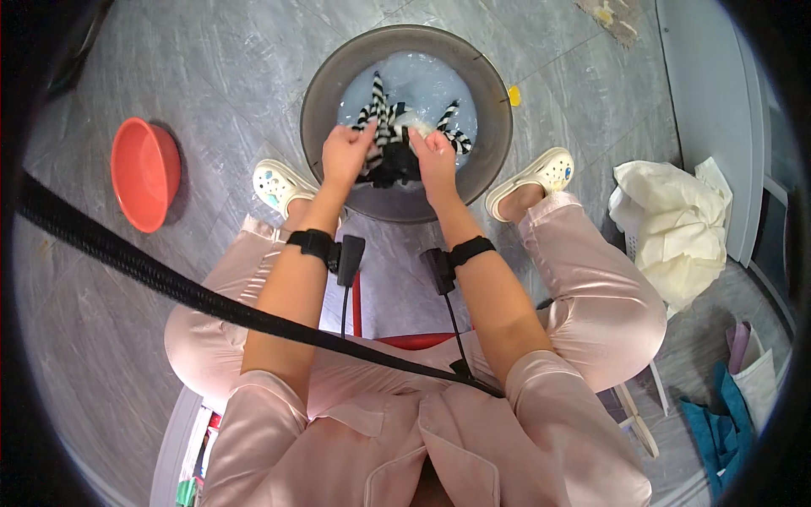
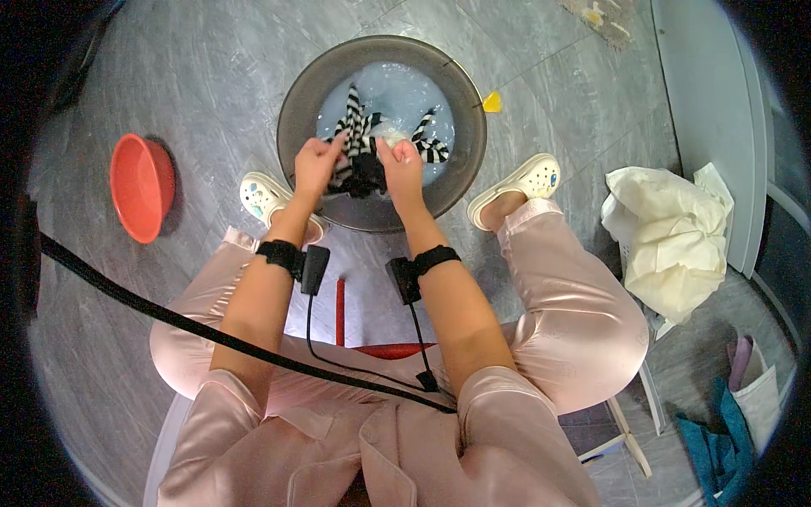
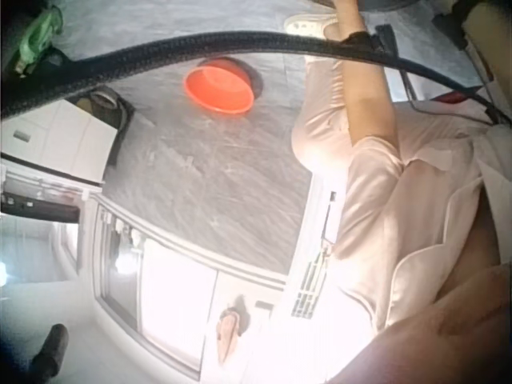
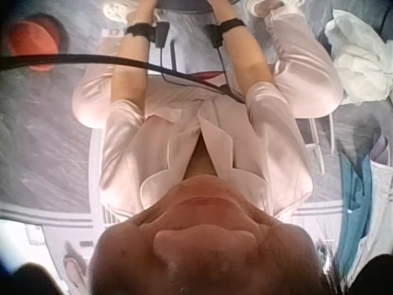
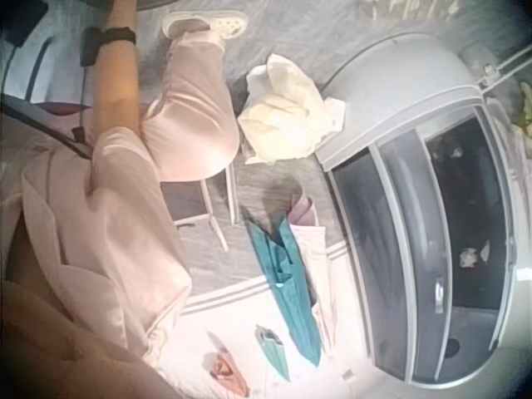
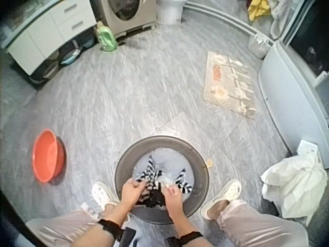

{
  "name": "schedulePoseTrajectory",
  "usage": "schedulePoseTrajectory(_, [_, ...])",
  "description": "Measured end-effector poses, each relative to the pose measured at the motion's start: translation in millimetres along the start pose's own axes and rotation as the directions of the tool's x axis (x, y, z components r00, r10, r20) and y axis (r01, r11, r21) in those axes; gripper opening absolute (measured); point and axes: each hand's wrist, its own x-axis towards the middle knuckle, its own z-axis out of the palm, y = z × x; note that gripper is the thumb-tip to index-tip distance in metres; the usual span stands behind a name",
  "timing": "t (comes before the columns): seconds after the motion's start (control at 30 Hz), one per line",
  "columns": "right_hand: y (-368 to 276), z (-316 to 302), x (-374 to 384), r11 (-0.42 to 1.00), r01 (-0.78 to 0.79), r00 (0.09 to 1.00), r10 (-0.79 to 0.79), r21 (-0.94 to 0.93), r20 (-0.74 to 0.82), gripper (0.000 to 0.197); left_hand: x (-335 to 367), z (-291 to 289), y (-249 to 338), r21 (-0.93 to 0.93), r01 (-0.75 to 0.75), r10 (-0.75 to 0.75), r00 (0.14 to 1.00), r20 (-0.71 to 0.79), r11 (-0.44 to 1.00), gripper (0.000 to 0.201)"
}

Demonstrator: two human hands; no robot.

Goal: Hand wash a striped shirt in a basin using laundry soap.

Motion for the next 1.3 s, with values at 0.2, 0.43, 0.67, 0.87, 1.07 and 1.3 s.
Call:
schedulePoseTrajectory(0.2, [31.8,9.3,-10.1,0.423,0.153,0.931,-0.365,-0.893,-0.013,0.065,-14.6,36.2,-32.8,0.61,-0.325,0.518,0.84,-0.165,0.722,0.071])
schedulePoseTrajectory(0.43, [55.0,9.5,29.8,0.48,0.14,0.917,-0.393,-0.866,-0.07,0.055,22.0,64.5,-29.8,0.786,-0.21,0.455,0.885,-0.1,0.581,0.056])
schedulePoseTrajectory(0.67, [58.5,12.9,73.3,0.278,0.049,0.917,-0.394,-0.959,-0.068,0.039,65.5,70.4,-21.8,0.718,-0.286,0.52,0.845,-0.122,0.634,0.044])
schedulePoseTrajectory(0.87, [44.5,20.9,28.4,0.533,0.142,0.821,-0.534,-0.834,-0.202,0.042,62.5,67.2,-20.5,0.695,-0.165,0.374,0.914,-0.16,0.699,0.047])
schedulePoseTrajectory(1.07, [42.9,-27.0,13.1,0.9,-0.205,0.978,0.171,-0.385,-0.121,0.063,-2.8,89.7,-7.2,0.493,-0.393,0.562,0.786,-0.259,0.777,0.05])
schedulePoseTrajectory(1.3, [-65.4,-16.2,-32.3,0.95,-0.3,0.939,0.31,-0.09,0.148,0.04,-47.3,62.1,-8.2,-0.07,-0.125,0.113,0.98,-0.164,0.99,0.052])
